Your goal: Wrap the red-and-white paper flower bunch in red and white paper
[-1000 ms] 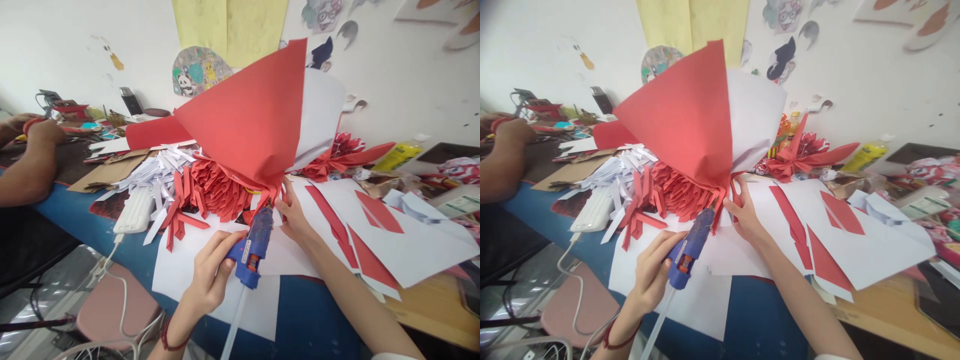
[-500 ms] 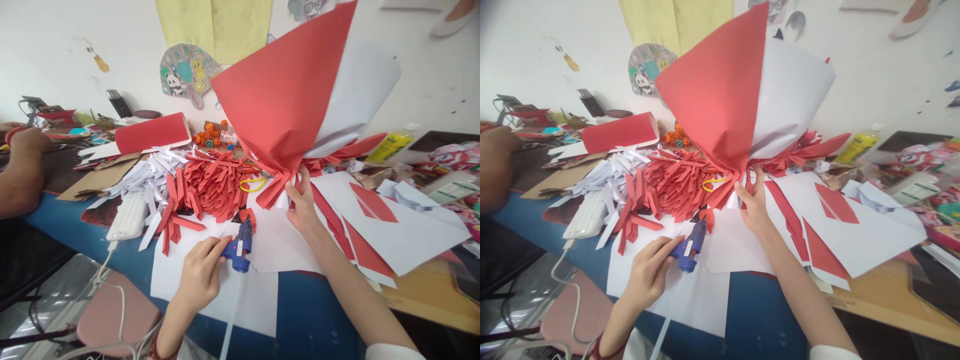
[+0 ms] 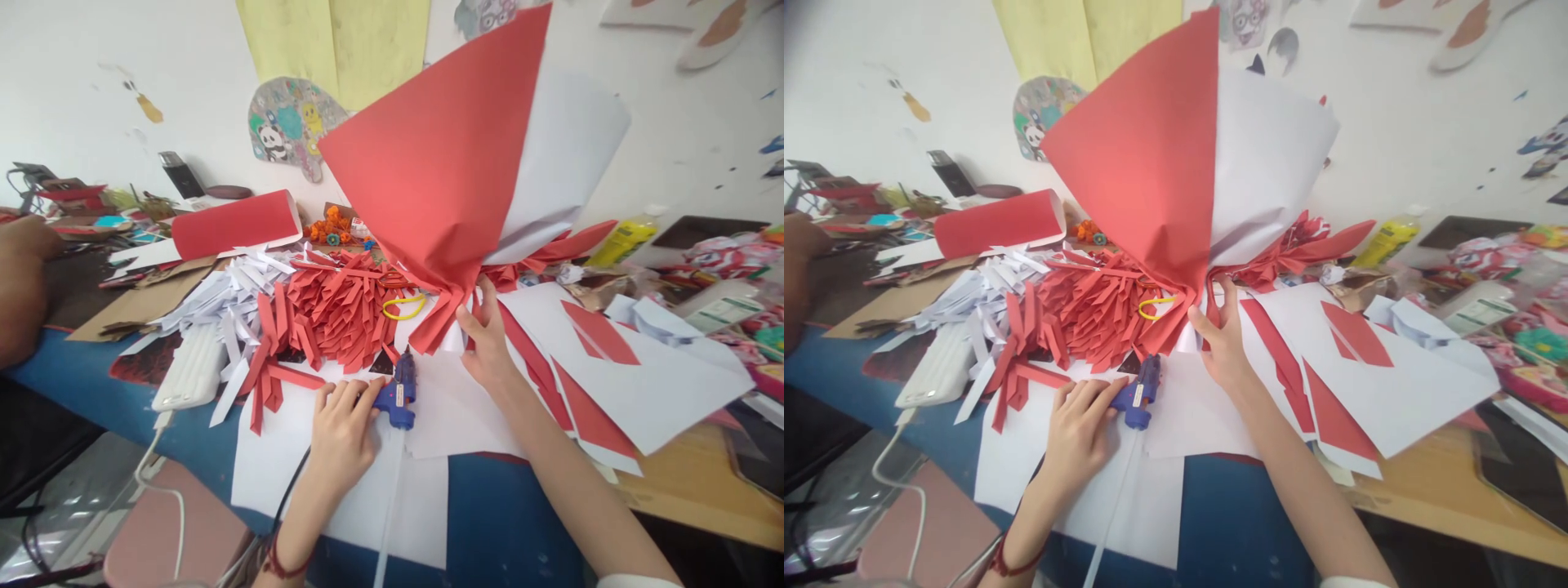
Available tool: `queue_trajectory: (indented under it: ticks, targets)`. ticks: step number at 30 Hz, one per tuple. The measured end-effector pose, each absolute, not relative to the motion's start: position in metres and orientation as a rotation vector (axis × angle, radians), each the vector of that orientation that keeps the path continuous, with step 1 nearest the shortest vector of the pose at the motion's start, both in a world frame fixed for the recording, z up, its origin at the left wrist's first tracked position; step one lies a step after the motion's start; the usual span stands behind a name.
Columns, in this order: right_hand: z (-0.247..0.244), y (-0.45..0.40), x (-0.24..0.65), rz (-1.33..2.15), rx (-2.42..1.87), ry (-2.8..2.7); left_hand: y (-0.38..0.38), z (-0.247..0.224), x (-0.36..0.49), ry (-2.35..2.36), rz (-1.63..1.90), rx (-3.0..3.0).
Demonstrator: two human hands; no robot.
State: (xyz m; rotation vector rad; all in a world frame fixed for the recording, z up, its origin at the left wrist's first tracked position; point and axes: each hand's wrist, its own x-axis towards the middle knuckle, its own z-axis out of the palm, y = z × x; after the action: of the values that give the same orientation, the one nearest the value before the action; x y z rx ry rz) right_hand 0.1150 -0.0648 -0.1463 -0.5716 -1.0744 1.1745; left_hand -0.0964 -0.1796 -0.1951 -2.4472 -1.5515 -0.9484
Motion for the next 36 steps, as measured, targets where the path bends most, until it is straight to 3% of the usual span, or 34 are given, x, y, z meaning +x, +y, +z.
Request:
queue_trajectory:
  ticks: [13,20,36]
  targets:
    - [-0.137,-0.068,0.121,1.066,-0.614,-1.073,-0.176,-0.194,-0.092,-1.456,-1.222,-2.465]
    - [-0.133,-0.067,0.124,1.007,-0.635,-1.078,-0.178,-0.196,-0.086,-1.645,-0.889,-2.463]
    - [-0.143,-0.066,0.12,1.121,-0.591,-1.072,-0.192,-0.186,-0.093,-1.653,-0.691,-2.316]
